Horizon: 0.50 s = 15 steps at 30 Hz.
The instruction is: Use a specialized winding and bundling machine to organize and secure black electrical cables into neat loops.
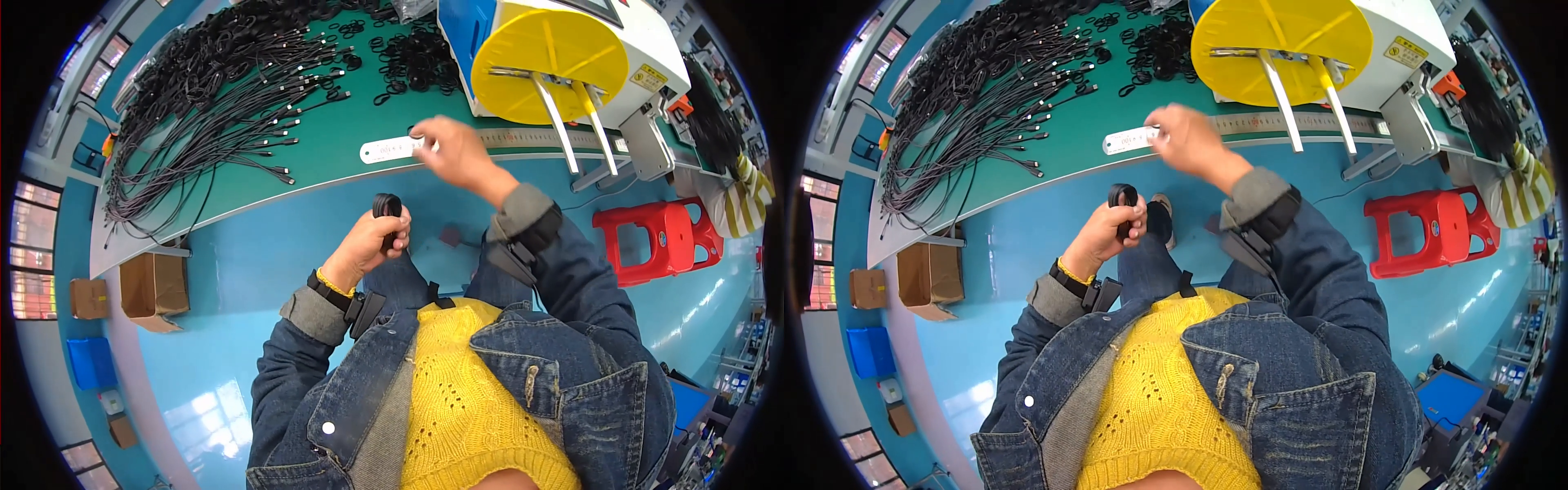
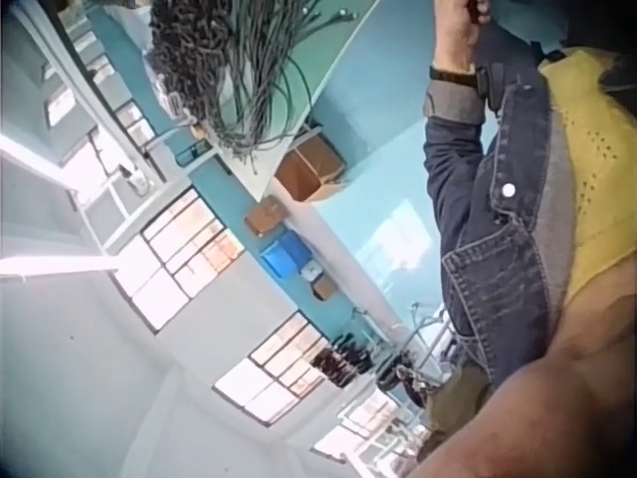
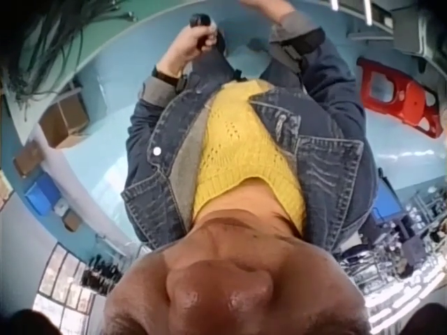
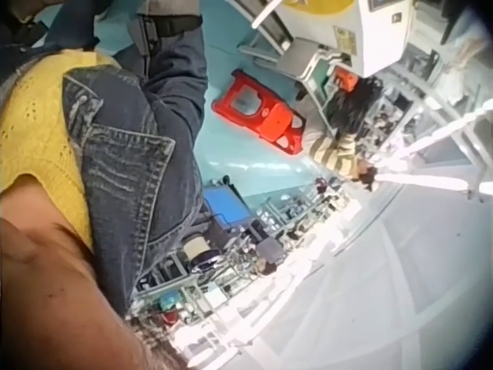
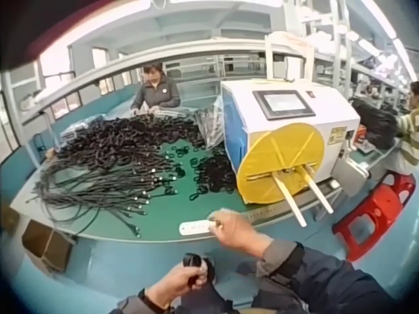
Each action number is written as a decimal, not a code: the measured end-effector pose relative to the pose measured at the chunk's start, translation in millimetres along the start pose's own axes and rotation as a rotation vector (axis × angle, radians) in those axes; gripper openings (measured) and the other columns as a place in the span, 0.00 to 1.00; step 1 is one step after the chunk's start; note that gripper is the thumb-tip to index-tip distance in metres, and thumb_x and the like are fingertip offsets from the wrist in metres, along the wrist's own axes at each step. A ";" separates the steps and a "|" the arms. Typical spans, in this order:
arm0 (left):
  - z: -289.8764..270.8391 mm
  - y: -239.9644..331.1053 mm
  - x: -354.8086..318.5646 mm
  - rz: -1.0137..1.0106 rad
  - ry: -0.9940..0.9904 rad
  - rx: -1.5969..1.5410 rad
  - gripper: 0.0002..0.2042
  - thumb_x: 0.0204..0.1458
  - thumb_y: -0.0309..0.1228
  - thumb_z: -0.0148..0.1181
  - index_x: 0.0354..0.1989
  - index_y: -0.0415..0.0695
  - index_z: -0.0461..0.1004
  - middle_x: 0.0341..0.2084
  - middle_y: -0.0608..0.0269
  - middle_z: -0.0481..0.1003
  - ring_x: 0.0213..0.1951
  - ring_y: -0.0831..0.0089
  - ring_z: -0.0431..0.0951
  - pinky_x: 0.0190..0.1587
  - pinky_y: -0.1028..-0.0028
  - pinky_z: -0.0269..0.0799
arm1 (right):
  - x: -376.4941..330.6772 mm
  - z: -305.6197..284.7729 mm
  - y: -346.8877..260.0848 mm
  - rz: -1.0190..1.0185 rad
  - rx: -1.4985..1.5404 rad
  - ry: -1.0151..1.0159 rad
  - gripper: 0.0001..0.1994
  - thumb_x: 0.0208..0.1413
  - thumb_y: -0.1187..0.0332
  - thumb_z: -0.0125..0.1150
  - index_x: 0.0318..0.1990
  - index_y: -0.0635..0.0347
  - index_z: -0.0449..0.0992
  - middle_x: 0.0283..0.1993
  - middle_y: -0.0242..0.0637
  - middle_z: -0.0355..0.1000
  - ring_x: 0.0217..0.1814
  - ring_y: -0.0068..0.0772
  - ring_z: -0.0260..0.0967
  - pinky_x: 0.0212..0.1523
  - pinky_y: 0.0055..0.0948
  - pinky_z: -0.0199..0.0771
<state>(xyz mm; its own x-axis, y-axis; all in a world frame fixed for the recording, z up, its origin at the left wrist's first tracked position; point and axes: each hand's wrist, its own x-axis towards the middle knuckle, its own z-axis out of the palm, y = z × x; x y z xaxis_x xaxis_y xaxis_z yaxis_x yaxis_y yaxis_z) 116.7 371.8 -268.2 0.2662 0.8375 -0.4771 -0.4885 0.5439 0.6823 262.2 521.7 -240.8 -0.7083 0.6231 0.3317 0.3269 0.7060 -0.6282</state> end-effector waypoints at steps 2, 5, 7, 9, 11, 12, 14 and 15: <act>0.9 10.0 -1.5 0.191 0.083 0.009 0.03 0.48 0.26 0.53 0.29 0.45 0.66 0.19 0.69 0.65 0.22 0.80 0.66 0.19 0.81 0.60 | 24.7 8.0 20.6 -0.043 -0.192 0.204 0.10 0.47 0.66 0.57 0.35 0.62 0.73 0.31 0.42 0.72 0.31 0.45 0.70 0.33 0.38 0.69; -1.7 17.9 -5.0 0.248 0.112 -0.012 0.04 0.48 0.26 0.54 0.30 0.45 0.66 0.20 0.69 0.65 0.23 0.79 0.67 0.21 0.80 0.61 | 42.1 20.9 38.8 -0.182 -0.499 0.165 0.07 0.49 0.68 0.57 0.33 0.60 0.74 0.27 0.39 0.69 0.29 0.40 0.69 0.30 0.34 0.68; -6.9 18.1 -8.3 0.273 0.132 -0.029 0.04 0.48 0.26 0.54 0.31 0.45 0.66 0.21 0.69 0.65 0.23 0.79 0.67 0.22 0.79 0.62 | 40.6 21.6 20.2 -0.027 -0.202 0.126 0.06 0.48 0.67 0.57 0.31 0.60 0.74 0.28 0.39 0.69 0.31 0.41 0.69 0.31 0.36 0.68; -11.0 16.2 -11.7 0.398 0.155 -0.103 0.04 0.49 0.25 0.54 0.31 0.45 0.66 0.21 0.69 0.65 0.24 0.78 0.66 0.23 0.79 0.61 | 34.3 18.3 -6.7 0.295 0.379 0.052 0.07 0.47 0.65 0.58 0.27 0.59 0.74 0.30 0.39 0.69 0.34 0.44 0.69 0.34 0.39 0.68; -8.5 15.6 -11.8 0.461 0.159 -0.132 0.05 0.49 0.24 0.54 0.32 0.46 0.65 0.21 0.69 0.64 0.25 0.78 0.66 0.23 0.79 0.60 | 25.2 19.8 -8.8 0.229 0.259 0.129 0.06 0.47 0.66 0.57 0.26 0.59 0.73 0.29 0.39 0.69 0.34 0.45 0.68 0.34 0.39 0.68; -7.8 14.2 -11.9 0.453 0.156 -0.144 0.05 0.49 0.24 0.54 0.32 0.46 0.65 0.21 0.69 0.64 0.25 0.77 0.66 0.23 0.79 0.60 | 20.8 21.7 -8.3 0.161 0.139 0.204 0.06 0.48 0.67 0.56 0.26 0.60 0.73 0.29 0.39 0.69 0.33 0.45 0.68 0.33 0.39 0.68; -6.0 10.8 -12.8 0.440 0.151 -0.169 0.05 0.49 0.23 0.54 0.33 0.45 0.65 0.21 0.68 0.65 0.25 0.77 0.66 0.23 0.79 0.61 | 17.3 27.1 -3.0 0.091 0.020 0.278 0.06 0.48 0.68 0.55 0.26 0.60 0.73 0.28 0.39 0.69 0.33 0.45 0.68 0.33 0.39 0.68; -1.6 10.4 -11.2 0.441 0.147 -0.164 0.05 0.49 0.23 0.54 0.33 0.45 0.65 0.21 0.68 0.65 0.25 0.77 0.66 0.23 0.79 0.61 | 20.8 29.3 5.3 0.044 -0.081 0.244 0.06 0.49 0.68 0.55 0.26 0.60 0.73 0.27 0.40 0.68 0.33 0.46 0.68 0.33 0.40 0.67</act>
<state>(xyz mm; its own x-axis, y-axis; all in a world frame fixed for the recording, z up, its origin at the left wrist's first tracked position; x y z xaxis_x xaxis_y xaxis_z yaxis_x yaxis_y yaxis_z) 107.3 368.0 -256.7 -0.1099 0.9635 -0.2443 -0.6560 0.1144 0.7461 230.9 528.5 -257.8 -0.5236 0.7094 0.4718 0.4099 0.6952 -0.5905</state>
